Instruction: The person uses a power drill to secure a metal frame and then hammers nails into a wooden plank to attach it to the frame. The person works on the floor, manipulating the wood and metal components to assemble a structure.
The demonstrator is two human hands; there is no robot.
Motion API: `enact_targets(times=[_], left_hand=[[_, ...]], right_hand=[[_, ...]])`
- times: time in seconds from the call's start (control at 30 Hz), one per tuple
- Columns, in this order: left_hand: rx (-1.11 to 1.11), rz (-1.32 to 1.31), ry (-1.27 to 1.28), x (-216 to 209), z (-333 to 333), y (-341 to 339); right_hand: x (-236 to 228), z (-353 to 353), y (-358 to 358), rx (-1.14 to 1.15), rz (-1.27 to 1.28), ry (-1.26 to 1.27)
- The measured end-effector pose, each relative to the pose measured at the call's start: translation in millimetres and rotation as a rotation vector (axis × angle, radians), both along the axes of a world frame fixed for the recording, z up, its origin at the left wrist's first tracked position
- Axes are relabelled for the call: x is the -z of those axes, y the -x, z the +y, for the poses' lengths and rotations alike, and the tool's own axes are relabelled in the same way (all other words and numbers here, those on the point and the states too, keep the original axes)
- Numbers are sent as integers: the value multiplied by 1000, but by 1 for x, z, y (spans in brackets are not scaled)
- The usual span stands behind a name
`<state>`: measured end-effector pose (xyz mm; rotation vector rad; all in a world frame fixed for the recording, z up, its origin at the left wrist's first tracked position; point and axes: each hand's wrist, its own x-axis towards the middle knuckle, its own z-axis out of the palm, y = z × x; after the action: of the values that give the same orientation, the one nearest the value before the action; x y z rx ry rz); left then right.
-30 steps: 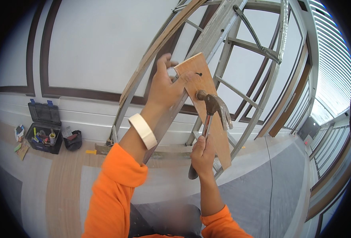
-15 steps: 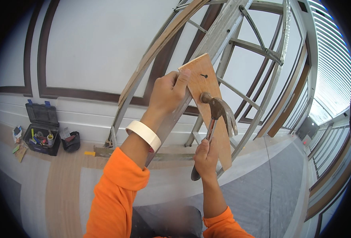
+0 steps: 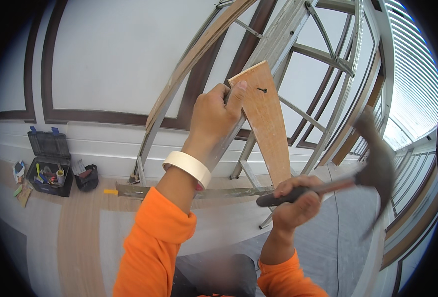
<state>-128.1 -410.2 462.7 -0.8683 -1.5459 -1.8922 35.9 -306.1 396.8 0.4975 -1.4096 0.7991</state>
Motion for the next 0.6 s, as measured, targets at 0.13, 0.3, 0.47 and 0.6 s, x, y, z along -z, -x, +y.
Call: enact_targets(times=[0.13, 0.3, 0.47, 0.6], left_hand=[[-5, 15, -11, -1, 0, -4], [-34, -6, -7, 1, -3, 5], [22, -43, 12, 3, 8, -2], [-57, -27, -2, 1, 0, 7]], right_hand=[[5, 18, 35, 490, -35, -226], [2, 3, 25, 181, -258, 51], [11, -2, 27, -71, 236, 45], [17, 15, 66, 614, -222, -86]])
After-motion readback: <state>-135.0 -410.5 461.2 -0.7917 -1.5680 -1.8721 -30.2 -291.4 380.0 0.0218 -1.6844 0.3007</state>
